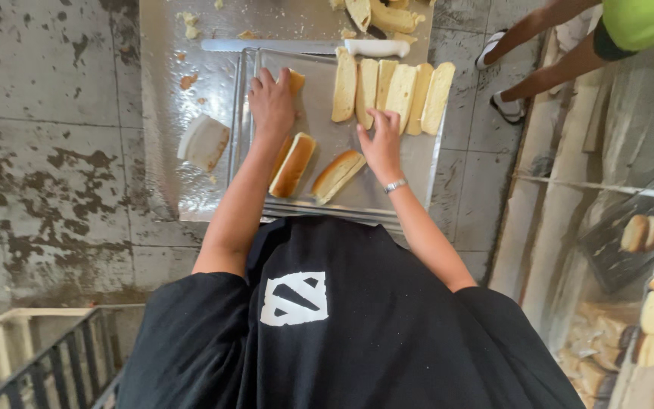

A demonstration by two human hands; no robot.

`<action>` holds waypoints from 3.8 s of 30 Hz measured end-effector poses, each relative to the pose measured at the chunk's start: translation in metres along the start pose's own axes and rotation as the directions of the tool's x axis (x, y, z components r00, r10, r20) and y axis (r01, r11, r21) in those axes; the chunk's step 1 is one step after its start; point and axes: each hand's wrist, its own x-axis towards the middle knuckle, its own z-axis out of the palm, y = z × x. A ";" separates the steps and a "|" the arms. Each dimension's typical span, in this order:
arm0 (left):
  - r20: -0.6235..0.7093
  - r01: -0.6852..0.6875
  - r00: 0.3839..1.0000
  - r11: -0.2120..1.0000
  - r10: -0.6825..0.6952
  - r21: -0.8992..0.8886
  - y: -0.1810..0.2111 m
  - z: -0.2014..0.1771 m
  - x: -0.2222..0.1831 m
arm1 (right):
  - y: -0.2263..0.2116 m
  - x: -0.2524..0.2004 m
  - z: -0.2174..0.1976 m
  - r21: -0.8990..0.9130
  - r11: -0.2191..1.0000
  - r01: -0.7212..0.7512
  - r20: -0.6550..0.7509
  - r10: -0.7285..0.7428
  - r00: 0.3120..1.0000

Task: The person picks up individual bread rolls from a large pile and arranges them side-by-side on a metal tray.

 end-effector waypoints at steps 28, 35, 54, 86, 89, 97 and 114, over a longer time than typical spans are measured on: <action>0.339 -0.083 0.790 0.638 0.510 -0.766 0.001 0.001 -0.096 | -0.104 -0.122 0.002 0.748 0.323 -0.580 0.310 0.603 0.735; 0.482 0.534 0.628 0.113 0.611 -0.838 -0.030 -0.039 -0.086 | -0.122 -0.073 -0.010 0.883 0.197 -0.427 0.341 0.356 0.870; 0.359 0.363 0.931 0.083 -0.059 -0.928 -0.052 -0.014 -0.035 | -0.105 0.031 0.036 0.425 0.844 -0.328 0.349 0.182 0.919; 0.226 0.092 0.971 0.759 0.074 -0.645 -0.132 0.024 -0.072 | -0.080 -0.038 0.020 0.241 0.937 0.251 0.445 -0.337 0.830; 0.286 0.354 0.934 0.654 -0.214 -0.668 -0.139 0.049 -0.029 | -0.078 -0.059 0.018 0.181 0.983 -0.020 0.347 -0.045 0.937; -0.016 0.088 0.990 0.699 -0.140 -0.710 -0.108 0.081 0.064 | -0.091 -0.061 0.001 -0.019 0.992 0.122 0.355 -0.107 0.929; 0.424 -0.076 0.858 0.889 0.289 -0.451 0.029 0.027 -0.125 | -0.013 -0.138 -0.035 0.172 0.848 -0.502 -0.056 0.517 0.854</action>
